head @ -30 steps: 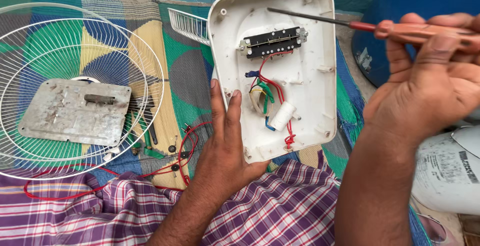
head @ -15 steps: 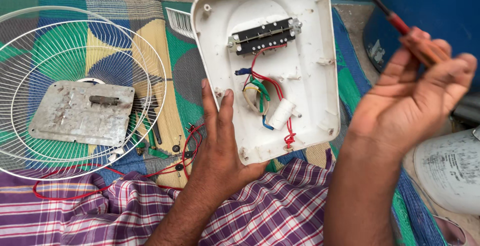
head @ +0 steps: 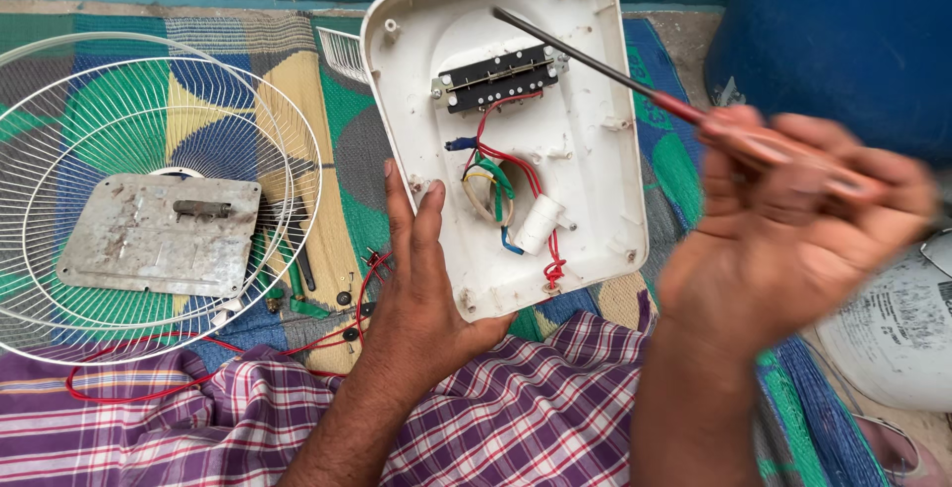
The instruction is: The person unscrews screws from the metal back plate of an electric fan using a screwdriver, removes the plate, opens the white housing to expose the switch and wiring, and uses a screwdriver on the internal components while holding the housing on their lap.
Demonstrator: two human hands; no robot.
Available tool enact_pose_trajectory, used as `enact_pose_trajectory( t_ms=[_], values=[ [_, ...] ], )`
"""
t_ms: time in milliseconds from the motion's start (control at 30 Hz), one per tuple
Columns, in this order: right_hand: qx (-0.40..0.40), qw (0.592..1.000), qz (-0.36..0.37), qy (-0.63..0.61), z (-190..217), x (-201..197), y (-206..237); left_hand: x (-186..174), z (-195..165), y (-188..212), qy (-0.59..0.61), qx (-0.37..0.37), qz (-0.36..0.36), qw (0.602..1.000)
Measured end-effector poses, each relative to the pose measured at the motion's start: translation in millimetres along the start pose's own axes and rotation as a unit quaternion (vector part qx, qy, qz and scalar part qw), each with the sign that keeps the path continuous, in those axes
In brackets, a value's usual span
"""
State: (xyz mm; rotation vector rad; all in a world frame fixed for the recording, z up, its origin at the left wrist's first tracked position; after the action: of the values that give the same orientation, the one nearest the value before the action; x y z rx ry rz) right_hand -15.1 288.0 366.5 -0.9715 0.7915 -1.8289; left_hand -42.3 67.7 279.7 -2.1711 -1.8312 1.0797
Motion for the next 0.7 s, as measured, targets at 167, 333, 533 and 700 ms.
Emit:
enact_pose_trajectory(
  t_ms=[167,333,533,700],
  values=[
    [0.061,0.997,-0.037,-0.035,-17.0,21.7,5.5,3.1,-3.8,3.6,-0.006,0.032,-0.018,0.999],
    [0.07,0.996,-0.051,-0.038,-23.9,20.4,4.7,9.6,-4.5,5.1,-0.004,0.039,-0.002,0.999],
    [0.086,0.992,-0.078,-0.05,-24.5,9.6,1.1,13.0,-4.3,6.1,-0.009,0.057,-0.005,0.998],
    [0.108,0.987,-0.097,-0.076,-26.4,5.5,-6.2,13.0,-4.2,6.0,-0.002,0.054,-0.003,0.999]
  ],
)
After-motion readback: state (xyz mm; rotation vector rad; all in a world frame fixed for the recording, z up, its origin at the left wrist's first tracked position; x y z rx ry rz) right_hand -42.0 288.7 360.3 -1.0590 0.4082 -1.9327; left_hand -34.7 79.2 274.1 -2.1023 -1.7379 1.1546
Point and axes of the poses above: each hand's wrist, its own y-axis away from the middle knuckle, its own x-axis out of the palm, z = x × y, the point moved 1 cm from there along -y, towards the middle knuckle, and after that the axes turned 2 degrees about -y, right-handed, at the moved point
